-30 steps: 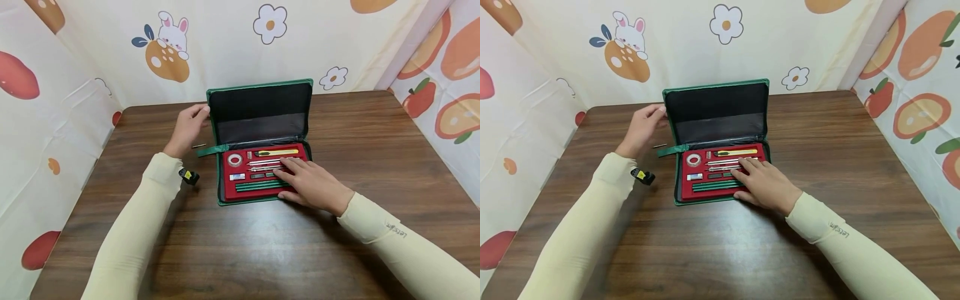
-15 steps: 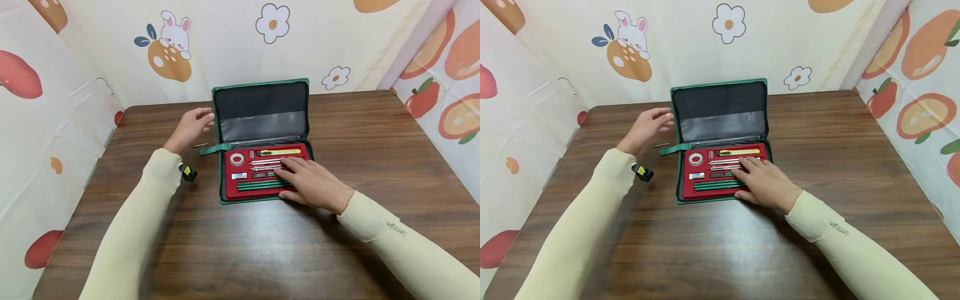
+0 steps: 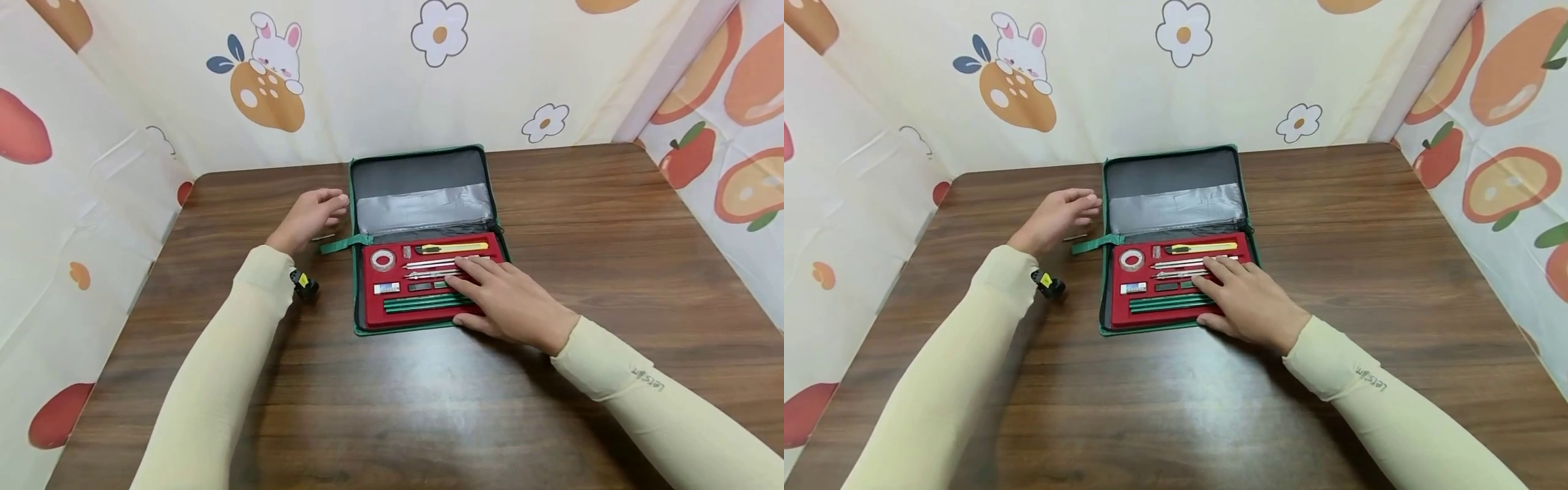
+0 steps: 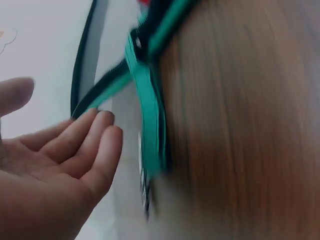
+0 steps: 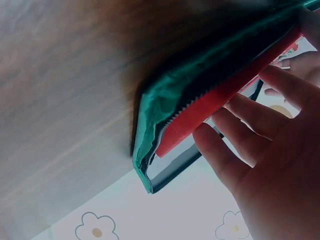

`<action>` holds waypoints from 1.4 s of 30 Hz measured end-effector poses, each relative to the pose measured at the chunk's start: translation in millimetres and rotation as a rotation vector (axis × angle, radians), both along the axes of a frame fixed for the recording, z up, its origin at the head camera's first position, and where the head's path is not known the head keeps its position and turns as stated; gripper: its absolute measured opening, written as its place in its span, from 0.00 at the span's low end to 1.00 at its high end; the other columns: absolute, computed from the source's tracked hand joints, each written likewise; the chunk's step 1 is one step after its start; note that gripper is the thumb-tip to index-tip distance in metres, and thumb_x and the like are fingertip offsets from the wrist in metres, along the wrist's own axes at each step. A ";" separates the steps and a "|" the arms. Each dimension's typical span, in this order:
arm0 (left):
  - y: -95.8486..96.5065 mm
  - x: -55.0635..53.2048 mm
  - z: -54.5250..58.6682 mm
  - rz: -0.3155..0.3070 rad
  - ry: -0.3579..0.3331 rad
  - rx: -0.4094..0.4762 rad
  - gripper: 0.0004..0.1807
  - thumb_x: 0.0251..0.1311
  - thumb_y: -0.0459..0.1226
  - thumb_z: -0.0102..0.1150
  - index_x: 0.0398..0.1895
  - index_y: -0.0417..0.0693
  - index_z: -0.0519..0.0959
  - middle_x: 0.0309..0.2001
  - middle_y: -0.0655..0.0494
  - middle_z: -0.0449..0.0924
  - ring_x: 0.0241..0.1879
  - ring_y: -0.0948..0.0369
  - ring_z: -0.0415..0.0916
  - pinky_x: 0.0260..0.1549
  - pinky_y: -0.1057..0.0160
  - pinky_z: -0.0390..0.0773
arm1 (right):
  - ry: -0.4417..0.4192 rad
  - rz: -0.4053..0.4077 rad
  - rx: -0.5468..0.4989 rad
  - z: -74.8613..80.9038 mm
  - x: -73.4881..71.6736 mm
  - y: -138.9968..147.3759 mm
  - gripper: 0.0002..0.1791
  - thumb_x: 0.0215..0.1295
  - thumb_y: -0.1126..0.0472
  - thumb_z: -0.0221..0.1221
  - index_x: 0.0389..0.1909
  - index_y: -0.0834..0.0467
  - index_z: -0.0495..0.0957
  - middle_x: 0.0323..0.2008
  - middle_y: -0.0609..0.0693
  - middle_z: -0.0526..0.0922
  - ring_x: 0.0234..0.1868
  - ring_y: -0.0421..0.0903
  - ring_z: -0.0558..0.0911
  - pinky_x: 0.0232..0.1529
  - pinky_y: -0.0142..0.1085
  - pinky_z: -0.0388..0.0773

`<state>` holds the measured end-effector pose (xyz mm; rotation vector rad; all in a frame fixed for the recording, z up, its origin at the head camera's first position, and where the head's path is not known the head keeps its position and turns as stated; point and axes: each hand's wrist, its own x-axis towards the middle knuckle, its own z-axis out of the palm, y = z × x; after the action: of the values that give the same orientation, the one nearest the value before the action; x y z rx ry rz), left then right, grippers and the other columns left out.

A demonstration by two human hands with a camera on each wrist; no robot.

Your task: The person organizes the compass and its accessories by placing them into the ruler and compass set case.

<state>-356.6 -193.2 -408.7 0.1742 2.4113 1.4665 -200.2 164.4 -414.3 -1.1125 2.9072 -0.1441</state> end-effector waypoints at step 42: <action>64.9 50.0 37.5 -0.379 0.590 -0.953 0.23 0.60 0.39 0.59 0.07 0.52 0.70 0.11 0.58 0.62 0.19 0.60 0.64 0.20 0.60 0.65 | -0.043 -0.117 -0.120 16.1 3.2 45.6 0.43 0.60 0.38 0.68 0.70 0.58 0.72 0.71 0.61 0.66 0.70 0.59 0.64 0.61 0.60 0.70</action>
<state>-306.6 -128.3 -371.2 0.8500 2.9942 0.0056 -197.0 210.0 -398.2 -0.9402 2.9595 -0.3453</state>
